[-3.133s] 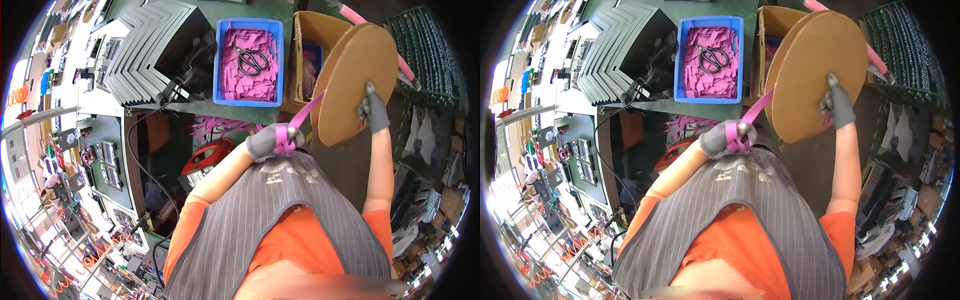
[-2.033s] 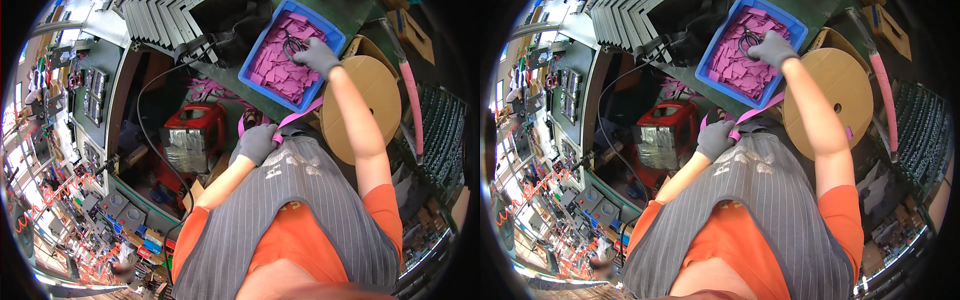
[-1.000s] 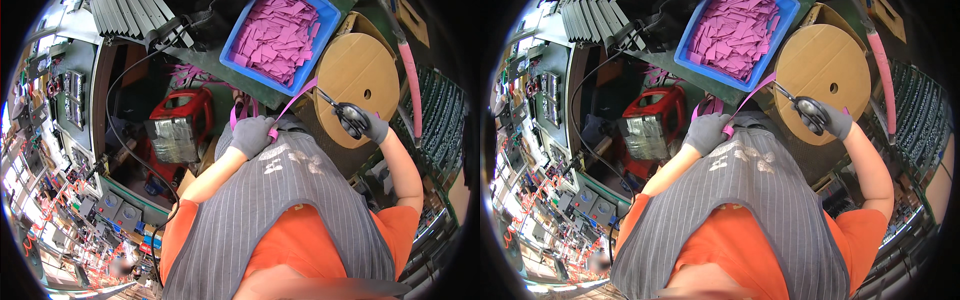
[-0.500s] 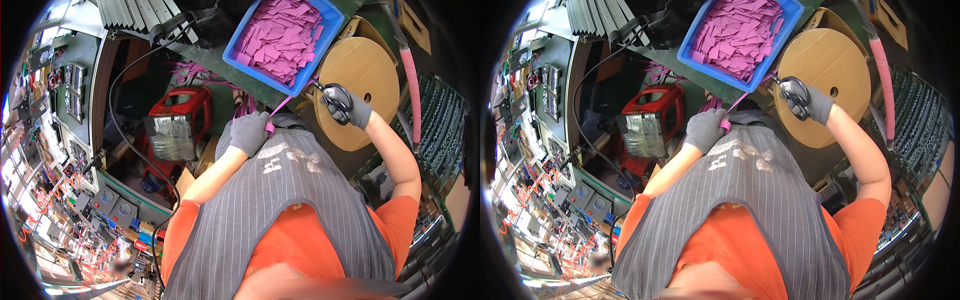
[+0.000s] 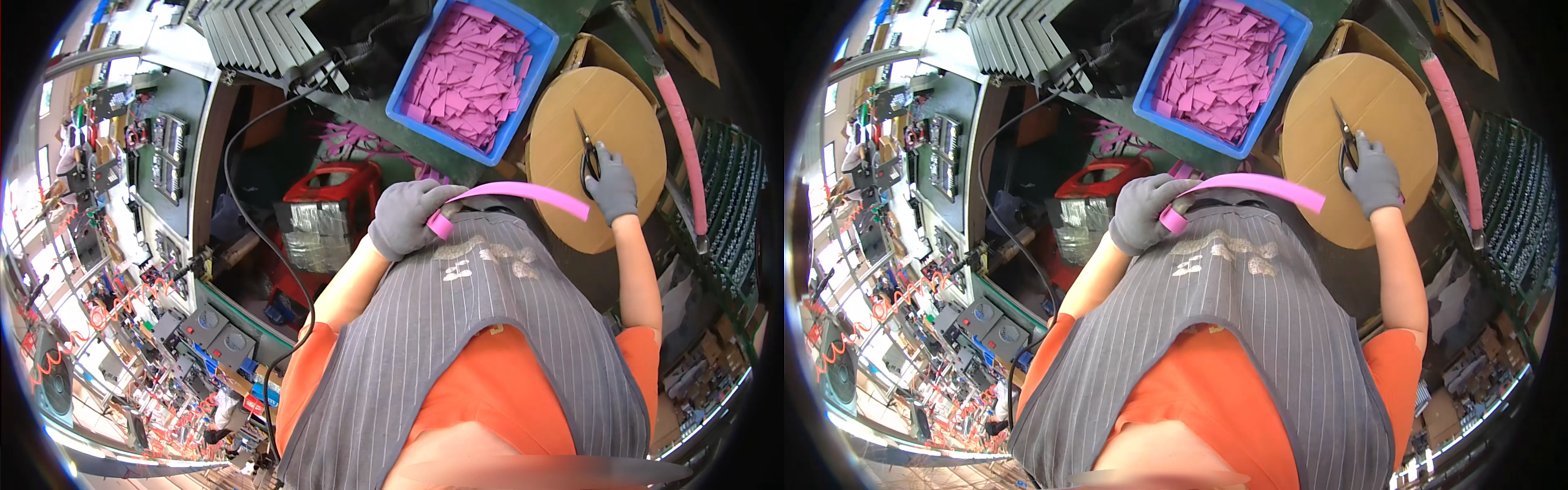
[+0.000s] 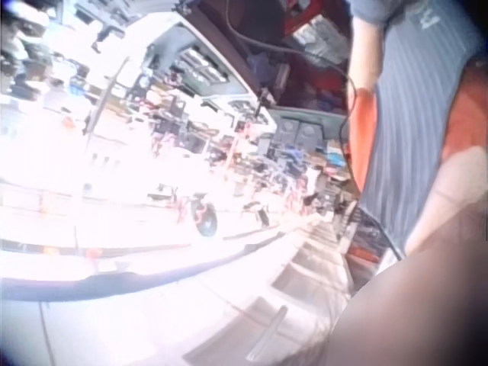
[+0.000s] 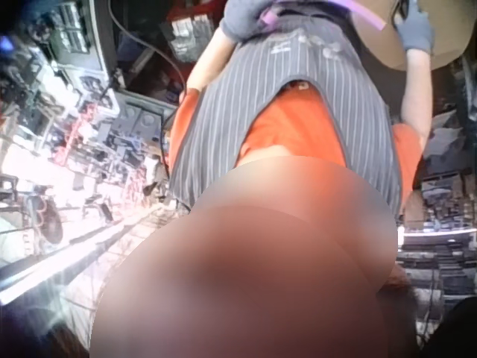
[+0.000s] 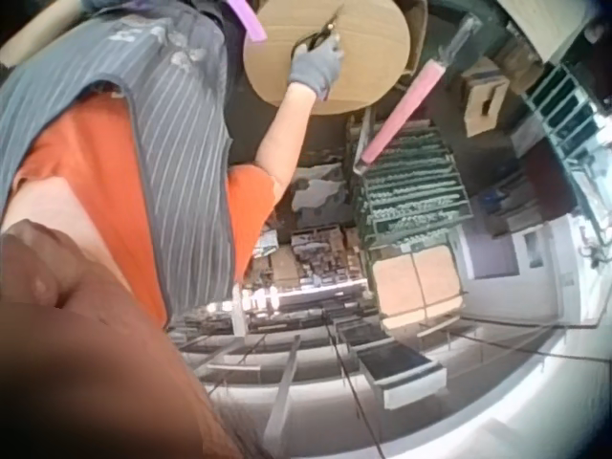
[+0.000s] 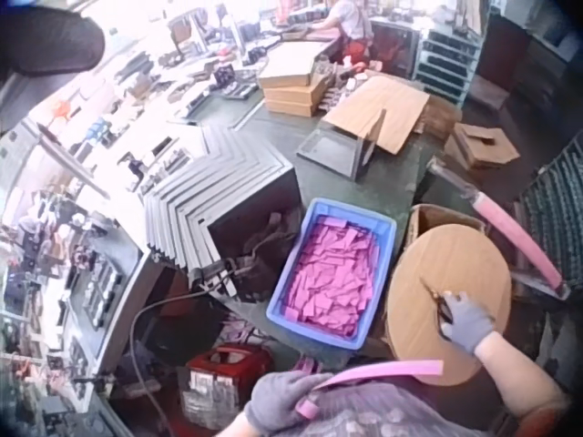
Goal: Assembling small foam or plastic strips into a holder and cutting them to size.
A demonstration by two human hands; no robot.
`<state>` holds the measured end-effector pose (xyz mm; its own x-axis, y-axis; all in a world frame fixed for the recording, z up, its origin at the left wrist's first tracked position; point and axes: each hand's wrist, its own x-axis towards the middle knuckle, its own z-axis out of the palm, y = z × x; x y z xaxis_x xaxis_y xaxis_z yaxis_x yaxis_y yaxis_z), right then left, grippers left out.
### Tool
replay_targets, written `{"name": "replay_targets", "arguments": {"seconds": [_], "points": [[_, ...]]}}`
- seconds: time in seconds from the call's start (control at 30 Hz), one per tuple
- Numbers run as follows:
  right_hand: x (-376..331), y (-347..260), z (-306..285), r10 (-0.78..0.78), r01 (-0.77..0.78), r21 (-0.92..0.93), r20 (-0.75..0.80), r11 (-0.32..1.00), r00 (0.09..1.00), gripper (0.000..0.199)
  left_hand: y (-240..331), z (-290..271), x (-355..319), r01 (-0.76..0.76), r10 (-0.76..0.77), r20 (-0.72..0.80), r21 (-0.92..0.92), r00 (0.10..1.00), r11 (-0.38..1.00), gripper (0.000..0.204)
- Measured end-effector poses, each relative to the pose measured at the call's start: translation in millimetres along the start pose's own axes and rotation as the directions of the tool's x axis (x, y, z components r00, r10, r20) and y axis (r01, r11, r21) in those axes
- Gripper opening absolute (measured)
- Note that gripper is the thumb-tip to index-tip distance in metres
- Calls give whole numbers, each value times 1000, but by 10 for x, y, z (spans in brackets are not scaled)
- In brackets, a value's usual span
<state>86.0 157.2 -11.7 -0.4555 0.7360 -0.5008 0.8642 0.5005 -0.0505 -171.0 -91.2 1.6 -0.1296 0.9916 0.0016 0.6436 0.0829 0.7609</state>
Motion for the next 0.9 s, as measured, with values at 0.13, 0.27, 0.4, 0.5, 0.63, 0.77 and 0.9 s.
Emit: {"name": "replay_targets", "arguments": {"seconds": [0.13, 0.27, 0.4, 0.5, 0.63, 0.77, 0.9], "points": [[-163, -640, -432, -643, 776, 168, -470, 607, 605, 69, 80, -131, 200, 30, -2, 99, -279, 995, 960, 19], [-423, -1293, -528, -646, 300, 890, -456, -344, 612, 51, 89, -212, 320, 2, 111, 219, -459, 969, 888, 20], [-438, -1499, -643, -551, 275, 793, -584, -544, 596, 32, 114, -321, 309, 217, 22, 312, -710, 950, 670, 31], [-480, -1359, -820, -364, 159, 733, -499, -661, 786, 21, -51, -495, 303, 120, -273, -3, -894, 962, 433, 41], [-457, -1536, -731, -348, 188, 896, -340, -403, 874, 20, 40, -695, 355, 50, -309, -238, -714, 921, 698, 26], [-505, -1976, -523, -576, -35, 944, -171, -329, 799, 16, 182, -667, 436, 7, -411, -206, -888, 888, 460, 22], [-300, -1994, -306, -655, 41, 961, -217, -273, 724, 16, 348, -743, 395, 15, -470, -200, -910, 860, 414, 38]]}}
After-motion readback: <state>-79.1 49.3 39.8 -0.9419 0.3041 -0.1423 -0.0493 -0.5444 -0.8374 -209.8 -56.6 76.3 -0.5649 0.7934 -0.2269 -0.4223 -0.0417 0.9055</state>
